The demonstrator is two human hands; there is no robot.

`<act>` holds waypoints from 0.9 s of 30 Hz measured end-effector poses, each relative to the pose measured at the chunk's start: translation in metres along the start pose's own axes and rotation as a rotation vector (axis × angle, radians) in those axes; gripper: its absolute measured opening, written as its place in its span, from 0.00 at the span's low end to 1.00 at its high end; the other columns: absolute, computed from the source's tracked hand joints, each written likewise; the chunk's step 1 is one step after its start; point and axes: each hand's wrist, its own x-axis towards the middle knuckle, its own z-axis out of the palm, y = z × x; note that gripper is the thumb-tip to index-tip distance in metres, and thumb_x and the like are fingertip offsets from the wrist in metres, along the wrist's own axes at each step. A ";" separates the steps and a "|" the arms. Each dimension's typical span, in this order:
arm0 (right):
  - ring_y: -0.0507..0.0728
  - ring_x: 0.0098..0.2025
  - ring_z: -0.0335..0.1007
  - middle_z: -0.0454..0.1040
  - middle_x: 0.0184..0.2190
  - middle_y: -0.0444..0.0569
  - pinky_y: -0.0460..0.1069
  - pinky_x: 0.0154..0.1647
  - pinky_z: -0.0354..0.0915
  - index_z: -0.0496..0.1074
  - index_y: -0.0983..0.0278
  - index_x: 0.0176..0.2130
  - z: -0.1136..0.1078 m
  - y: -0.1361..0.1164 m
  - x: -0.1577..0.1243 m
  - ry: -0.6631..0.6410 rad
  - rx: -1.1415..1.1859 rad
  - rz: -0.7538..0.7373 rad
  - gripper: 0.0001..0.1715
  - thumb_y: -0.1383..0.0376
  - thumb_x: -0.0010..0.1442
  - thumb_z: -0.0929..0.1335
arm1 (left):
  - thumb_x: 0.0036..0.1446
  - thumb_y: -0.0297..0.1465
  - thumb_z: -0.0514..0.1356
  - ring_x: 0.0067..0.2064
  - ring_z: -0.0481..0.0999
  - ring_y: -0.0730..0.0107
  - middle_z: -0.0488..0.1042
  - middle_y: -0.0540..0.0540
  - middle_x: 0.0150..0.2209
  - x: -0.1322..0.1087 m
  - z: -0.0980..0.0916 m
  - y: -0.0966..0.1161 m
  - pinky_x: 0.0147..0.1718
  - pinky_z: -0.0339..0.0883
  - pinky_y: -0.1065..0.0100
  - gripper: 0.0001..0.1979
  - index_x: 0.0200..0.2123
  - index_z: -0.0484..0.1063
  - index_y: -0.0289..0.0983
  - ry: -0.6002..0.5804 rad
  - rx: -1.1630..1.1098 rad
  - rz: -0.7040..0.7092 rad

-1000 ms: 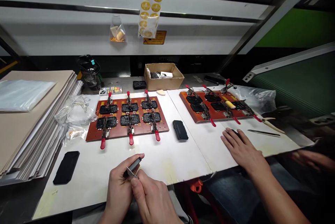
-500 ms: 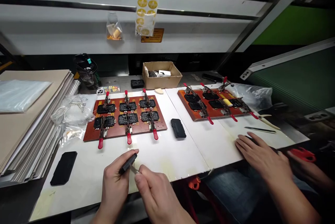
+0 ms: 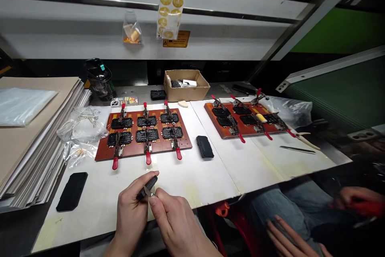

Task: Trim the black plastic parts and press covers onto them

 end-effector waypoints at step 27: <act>0.51 0.34 0.65 0.69 0.31 0.43 0.46 0.37 0.60 0.74 0.63 0.34 -0.010 0.023 0.034 0.477 0.441 -0.150 0.11 0.60 0.66 0.69 | 0.63 0.42 0.59 0.50 0.79 0.66 0.78 0.46 0.51 -0.004 0.011 0.001 0.51 0.73 0.69 0.18 0.51 0.77 0.41 0.069 0.043 -0.077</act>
